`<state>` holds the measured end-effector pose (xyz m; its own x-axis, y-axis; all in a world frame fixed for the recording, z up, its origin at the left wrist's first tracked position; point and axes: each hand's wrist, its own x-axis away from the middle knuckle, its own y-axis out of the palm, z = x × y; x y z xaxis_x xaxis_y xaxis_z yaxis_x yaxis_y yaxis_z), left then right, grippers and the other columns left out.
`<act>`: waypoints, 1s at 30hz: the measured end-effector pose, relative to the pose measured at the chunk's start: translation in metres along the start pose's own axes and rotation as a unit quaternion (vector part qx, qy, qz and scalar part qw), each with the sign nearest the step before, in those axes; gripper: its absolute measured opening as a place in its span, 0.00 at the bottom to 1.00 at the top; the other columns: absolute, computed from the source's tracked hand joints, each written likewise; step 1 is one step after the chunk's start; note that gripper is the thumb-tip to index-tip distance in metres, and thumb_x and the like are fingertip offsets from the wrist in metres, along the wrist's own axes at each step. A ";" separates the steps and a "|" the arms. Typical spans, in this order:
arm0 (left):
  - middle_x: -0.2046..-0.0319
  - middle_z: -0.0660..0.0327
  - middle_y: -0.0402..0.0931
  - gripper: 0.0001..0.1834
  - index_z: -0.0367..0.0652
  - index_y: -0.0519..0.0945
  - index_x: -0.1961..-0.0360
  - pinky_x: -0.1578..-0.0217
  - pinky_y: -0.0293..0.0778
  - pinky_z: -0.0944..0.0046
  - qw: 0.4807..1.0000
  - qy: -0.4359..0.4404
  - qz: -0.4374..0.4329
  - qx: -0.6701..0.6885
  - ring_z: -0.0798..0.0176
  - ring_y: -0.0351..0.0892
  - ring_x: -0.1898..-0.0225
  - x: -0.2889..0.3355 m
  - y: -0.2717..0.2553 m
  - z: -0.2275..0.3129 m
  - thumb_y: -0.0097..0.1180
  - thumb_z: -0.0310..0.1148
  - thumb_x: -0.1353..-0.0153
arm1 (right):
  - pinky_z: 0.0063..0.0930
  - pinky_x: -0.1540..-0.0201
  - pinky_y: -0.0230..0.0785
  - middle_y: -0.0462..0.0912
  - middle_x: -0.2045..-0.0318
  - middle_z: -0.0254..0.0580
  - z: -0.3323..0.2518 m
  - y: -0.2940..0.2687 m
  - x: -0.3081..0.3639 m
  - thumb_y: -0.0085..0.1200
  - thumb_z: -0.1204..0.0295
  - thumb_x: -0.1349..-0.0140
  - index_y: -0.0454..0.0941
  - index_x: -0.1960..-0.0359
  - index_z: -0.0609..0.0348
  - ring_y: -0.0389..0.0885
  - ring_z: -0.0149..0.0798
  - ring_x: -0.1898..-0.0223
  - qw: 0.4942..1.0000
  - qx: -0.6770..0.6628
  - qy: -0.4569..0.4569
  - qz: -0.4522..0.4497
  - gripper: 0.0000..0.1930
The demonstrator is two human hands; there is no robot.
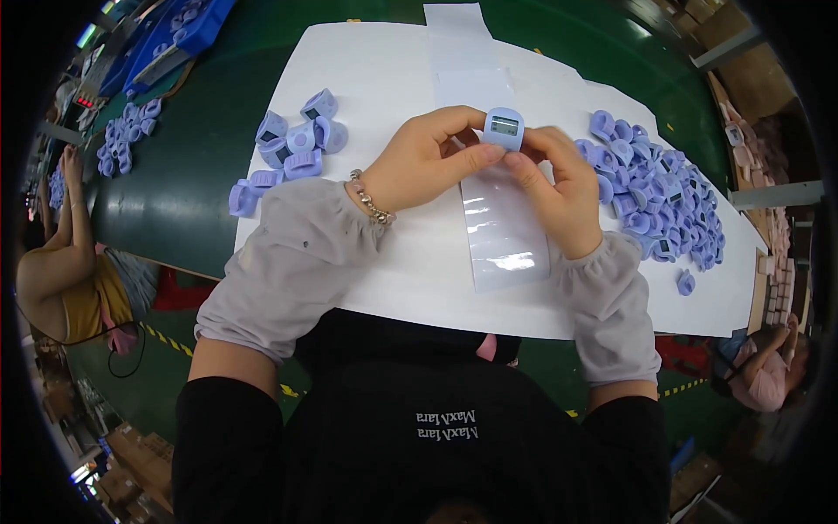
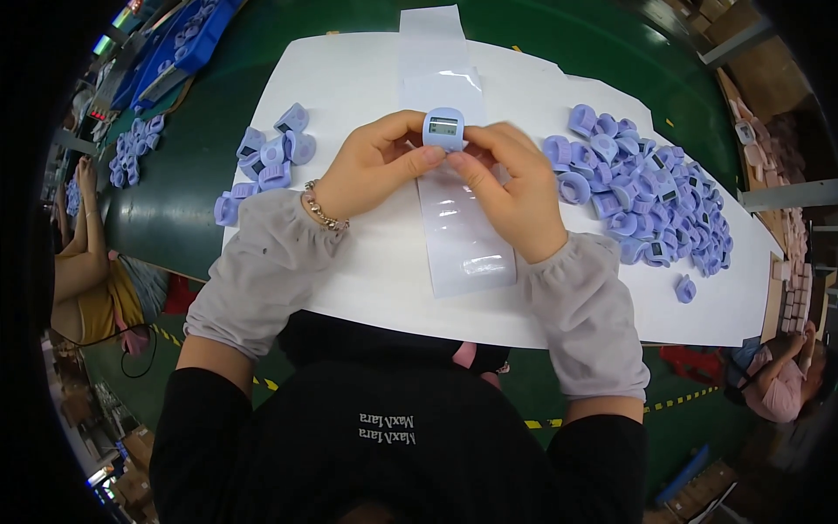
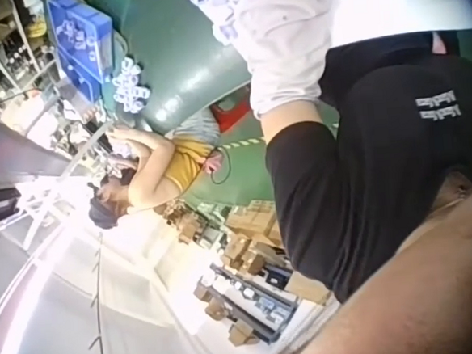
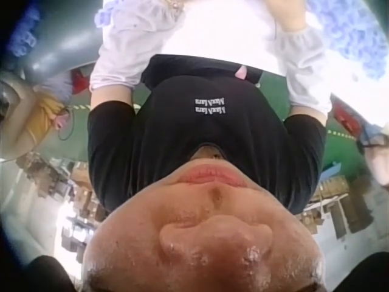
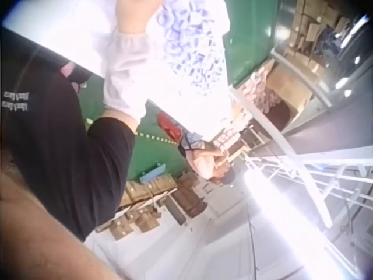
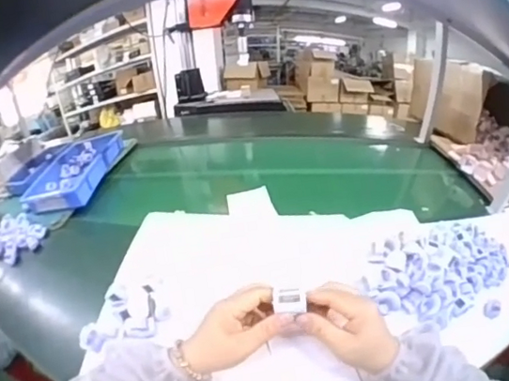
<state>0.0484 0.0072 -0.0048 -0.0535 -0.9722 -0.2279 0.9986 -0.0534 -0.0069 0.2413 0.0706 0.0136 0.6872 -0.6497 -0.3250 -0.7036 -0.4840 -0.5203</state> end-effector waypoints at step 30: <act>0.64 0.65 0.76 0.14 0.37 0.75 0.51 0.61 0.67 0.72 0.997 -0.025 -0.076 -0.003 0.74 0.69 0.63 0.003 -0.004 -0.003 0.50 0.33 0.34 | 0.25 0.45 0.62 0.77 0.53 0.40 -0.002 0.007 0.000 0.55 0.77 0.43 0.69 0.42 0.64 0.72 0.32 0.53 0.998 -0.069 0.004 0.009 0.24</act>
<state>0.0443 0.0057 -0.0086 -0.2051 -0.9631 -0.1742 0.9787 -0.2006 -0.0433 0.2364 0.0660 0.0117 0.6737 -0.6633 -0.3258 -0.7339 -0.5487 -0.4005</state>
